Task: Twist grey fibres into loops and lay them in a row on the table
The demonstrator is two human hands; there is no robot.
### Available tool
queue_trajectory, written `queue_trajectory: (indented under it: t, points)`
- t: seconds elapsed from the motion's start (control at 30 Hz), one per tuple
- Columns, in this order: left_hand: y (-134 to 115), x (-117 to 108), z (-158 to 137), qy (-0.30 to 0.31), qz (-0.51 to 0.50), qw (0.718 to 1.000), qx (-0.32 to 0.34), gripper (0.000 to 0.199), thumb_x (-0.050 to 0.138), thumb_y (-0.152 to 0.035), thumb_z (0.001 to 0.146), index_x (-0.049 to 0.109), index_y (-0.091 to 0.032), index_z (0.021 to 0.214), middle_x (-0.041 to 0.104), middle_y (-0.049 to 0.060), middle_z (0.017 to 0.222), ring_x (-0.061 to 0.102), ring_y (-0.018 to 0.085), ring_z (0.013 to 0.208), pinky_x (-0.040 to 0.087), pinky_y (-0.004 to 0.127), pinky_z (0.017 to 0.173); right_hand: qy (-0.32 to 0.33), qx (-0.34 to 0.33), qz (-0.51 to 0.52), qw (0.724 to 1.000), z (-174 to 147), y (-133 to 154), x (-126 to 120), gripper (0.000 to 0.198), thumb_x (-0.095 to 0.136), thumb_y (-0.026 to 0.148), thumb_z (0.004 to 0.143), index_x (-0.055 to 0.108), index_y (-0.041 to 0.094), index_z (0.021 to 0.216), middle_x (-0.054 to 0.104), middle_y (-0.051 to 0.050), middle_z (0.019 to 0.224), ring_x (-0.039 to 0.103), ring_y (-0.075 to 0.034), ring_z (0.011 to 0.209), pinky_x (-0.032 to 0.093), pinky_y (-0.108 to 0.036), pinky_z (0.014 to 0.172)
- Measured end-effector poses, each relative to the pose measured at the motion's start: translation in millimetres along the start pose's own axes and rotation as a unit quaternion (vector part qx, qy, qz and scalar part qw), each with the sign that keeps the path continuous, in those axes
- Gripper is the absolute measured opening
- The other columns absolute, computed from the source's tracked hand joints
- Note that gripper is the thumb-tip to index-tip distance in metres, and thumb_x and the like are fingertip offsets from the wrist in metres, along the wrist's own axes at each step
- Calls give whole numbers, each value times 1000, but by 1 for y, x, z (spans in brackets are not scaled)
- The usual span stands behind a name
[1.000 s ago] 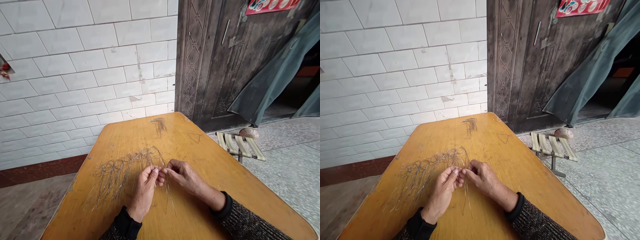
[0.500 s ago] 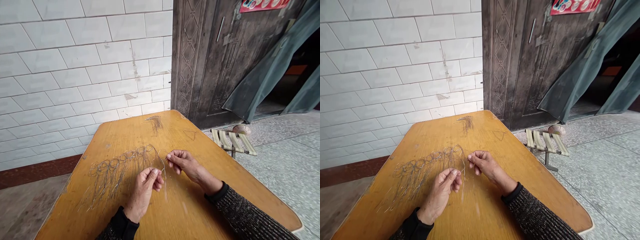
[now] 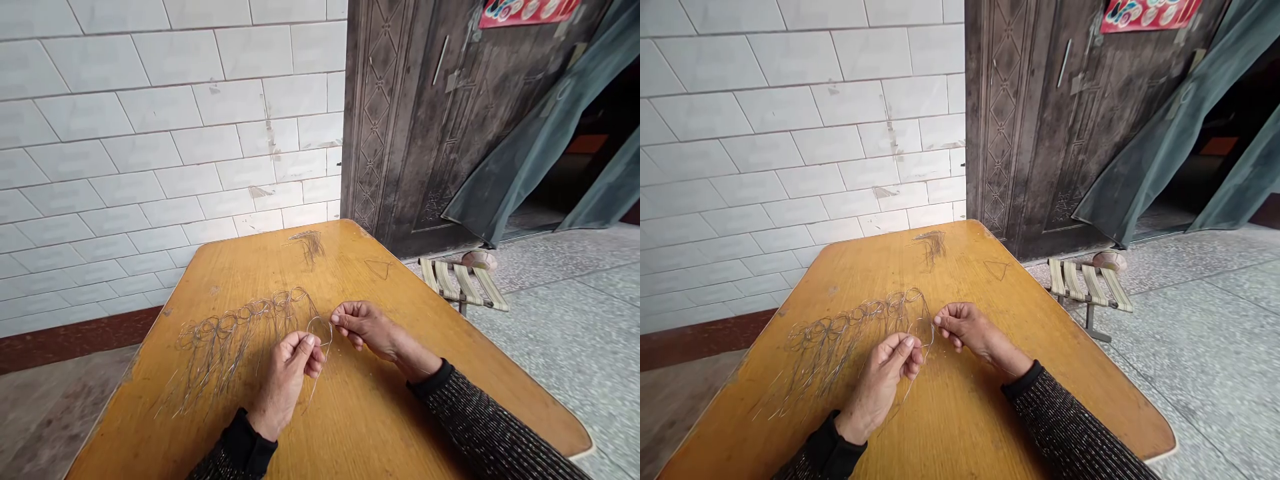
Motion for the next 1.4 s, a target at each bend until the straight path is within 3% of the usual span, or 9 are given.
queue_trajectory:
  t: [0.27,0.43,0.73,0.93,1.07,1.17,1.27,1.33,1.4]
  points:
    - [-2,-11,2,-64,-12,997,29,25,57,-38,77,61,-14,80,58,3,73,54,11,63,41,21,54,40,22,49,998,-5,3,3,33,72,39,60,54,12,64,50,8,47,31,1,28,28,-13,28]
    - [2,-16,5,-95,-131,987,21,23,65,-36,72,61,-14,76,58,2,73,56,10,65,43,21,60,68,29,85,994,-10,9,7,30,72,36,61,54,12,64,48,8,47,28,2,28,26,-12,28]
    - [5,-14,7,-86,-320,943,-1,18,74,-24,64,64,-12,73,61,2,76,58,10,69,48,19,63,79,45,48,995,-7,-3,13,29,70,36,63,54,12,65,49,8,46,30,1,28,27,-13,28]
    - [-6,-27,12,-117,-426,897,0,4,60,-11,77,63,-11,73,60,3,76,58,8,70,50,18,65,90,78,-69,990,-8,-17,17,23,65,33,65,54,12,63,49,7,46,33,-1,28,25,-14,28]
    - [-14,-30,15,-95,-469,878,-16,15,50,-10,83,61,-11,73,58,2,72,57,6,64,50,14,61,19,31,-108,993,-2,-3,-8,22,64,33,64,53,14,62,49,7,46,35,-2,30,26,-15,30]
    - [-11,-22,13,-56,-452,889,-49,9,54,-11,80,61,-12,73,56,1,70,56,5,61,48,12,54,-95,-45,-84,991,5,12,-43,24,62,36,65,52,15,61,47,6,48,35,-2,33,27,-16,32]
    - [-2,-11,8,-23,-406,910,-79,4,64,-15,73,61,-12,74,57,0,71,56,6,61,48,13,53,-157,-47,-106,981,11,9,-70,20,57,34,68,51,16,62,47,5,49,35,-3,33,26,-18,33]
    - [3,-5,5,-5,-369,925,-86,10,68,-18,70,61,-12,74,58,0,71,56,6,61,48,14,53,-173,-17,-194,965,13,3,-82,13,54,28,71,52,16,65,49,4,49,38,-5,35,26,-19,35]
    - [5,-1,4,8,-340,937,-80,13,70,-20,68,62,-12,74,59,1,72,57,7,62,48,15,55,-195,4,-324,926,12,2,-91,7,53,21,71,55,16,67,53,2,50,44,-8,39,29,-21,40]
Point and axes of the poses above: each hand's wrist, its own z-axis towards the middle knuckle, its own x-axis out of the palm, y = z × x, the point moved 7 cm from there along z, towards the middle knuckle
